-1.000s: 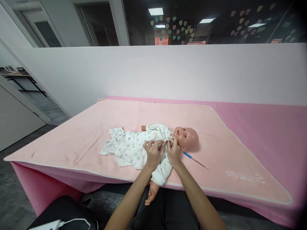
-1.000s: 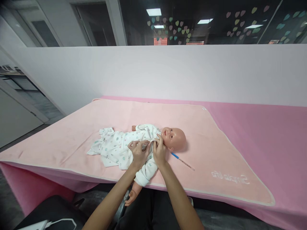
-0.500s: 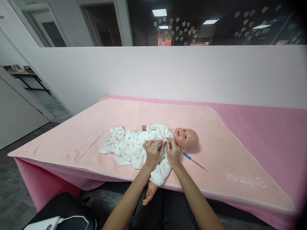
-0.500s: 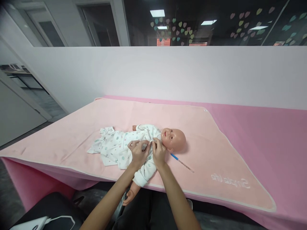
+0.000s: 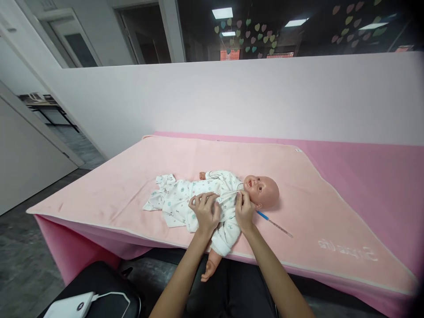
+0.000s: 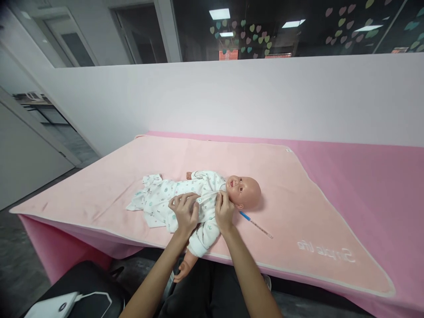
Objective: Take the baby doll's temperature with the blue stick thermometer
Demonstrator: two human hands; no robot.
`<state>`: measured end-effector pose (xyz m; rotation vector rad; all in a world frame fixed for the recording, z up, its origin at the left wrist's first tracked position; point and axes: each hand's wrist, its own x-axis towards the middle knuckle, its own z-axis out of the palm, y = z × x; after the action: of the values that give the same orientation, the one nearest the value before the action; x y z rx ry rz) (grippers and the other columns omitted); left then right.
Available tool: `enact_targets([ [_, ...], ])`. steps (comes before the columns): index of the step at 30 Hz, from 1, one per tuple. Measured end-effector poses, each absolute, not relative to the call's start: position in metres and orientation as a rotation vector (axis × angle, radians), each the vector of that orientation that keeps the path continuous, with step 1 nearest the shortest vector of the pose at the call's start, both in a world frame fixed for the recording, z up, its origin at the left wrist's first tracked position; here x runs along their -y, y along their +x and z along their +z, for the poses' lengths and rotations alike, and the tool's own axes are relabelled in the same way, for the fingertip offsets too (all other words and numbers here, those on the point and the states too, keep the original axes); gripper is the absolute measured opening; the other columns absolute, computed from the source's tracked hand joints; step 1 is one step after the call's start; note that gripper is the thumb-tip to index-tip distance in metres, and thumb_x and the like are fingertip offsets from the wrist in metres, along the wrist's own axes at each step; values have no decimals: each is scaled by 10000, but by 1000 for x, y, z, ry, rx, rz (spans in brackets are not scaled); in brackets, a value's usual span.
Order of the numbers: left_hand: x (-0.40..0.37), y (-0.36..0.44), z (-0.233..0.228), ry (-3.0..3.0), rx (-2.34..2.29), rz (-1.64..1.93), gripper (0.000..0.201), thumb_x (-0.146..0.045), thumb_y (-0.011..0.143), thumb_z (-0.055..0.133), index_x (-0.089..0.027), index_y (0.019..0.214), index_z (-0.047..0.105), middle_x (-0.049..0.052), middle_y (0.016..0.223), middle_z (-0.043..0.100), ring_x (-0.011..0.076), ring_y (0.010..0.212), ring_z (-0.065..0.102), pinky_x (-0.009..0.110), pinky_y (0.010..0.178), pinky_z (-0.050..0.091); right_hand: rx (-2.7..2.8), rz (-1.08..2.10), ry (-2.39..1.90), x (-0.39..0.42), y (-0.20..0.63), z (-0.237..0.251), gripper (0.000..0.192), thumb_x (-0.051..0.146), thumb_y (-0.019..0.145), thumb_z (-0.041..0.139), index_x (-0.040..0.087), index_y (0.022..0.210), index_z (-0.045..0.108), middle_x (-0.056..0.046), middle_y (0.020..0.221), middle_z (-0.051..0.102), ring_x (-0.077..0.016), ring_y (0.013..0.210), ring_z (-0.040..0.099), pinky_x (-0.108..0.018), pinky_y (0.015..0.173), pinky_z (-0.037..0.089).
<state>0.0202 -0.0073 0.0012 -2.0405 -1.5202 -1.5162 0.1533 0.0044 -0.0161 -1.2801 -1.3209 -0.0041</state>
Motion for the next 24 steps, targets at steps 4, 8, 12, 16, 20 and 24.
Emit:
enact_targets([
  [4,9,20,0,-2096,1465,-1540,160,-206,799,499,-230,882,633,40,925,651,226,931,532,455,940,239,1298,-6,-1302,-4,153,-16,319,325,927,344,134,878,594,-82,731,662,-143,604,609,-219,564,436],
  [8,11,22,0,-2153,1441,-1558,129,-200,809,520,-232,880,623,24,920,656,200,916,546,419,930,278,1287,6,-1312,-4,153,-13,308,318,929,347,132,867,584,-71,714,645,-133,598,588,-210,561,422],
  [12,12,22,0,-2179,1415,-1566,106,-202,812,528,-235,859,616,21,900,660,190,908,556,405,927,305,1292,28,-1325,-3,154,-11,322,336,926,351,135,838,587,-53,666,626,-121,551,555,-205,535,401],
  [16,11,22,0,-2203,1397,-1567,91,-211,826,505,-218,829,596,24,877,663,182,896,573,401,934,322,1309,29,-1312,-5,153,-10,311,326,922,360,143,843,599,-48,676,632,-124,578,576,-214,571,439],
  [20,10,23,0,-2230,1434,-1600,122,-200,862,456,-203,854,578,13,836,661,154,831,597,389,956,320,1300,-98,-1277,-5,149,-10,292,262,914,350,128,1053,569,-130,1029,645,-199,968,614,-305,795,498],
  [24,8,24,0,-2227,1475,-1616,132,-203,873,449,-204,857,580,-2,808,660,139,776,597,372,948,327,1611,-174,-1155,-1,145,-12,383,210,871,390,126,1236,471,-125,1185,591,-195,1019,608,-289,808,511],
])
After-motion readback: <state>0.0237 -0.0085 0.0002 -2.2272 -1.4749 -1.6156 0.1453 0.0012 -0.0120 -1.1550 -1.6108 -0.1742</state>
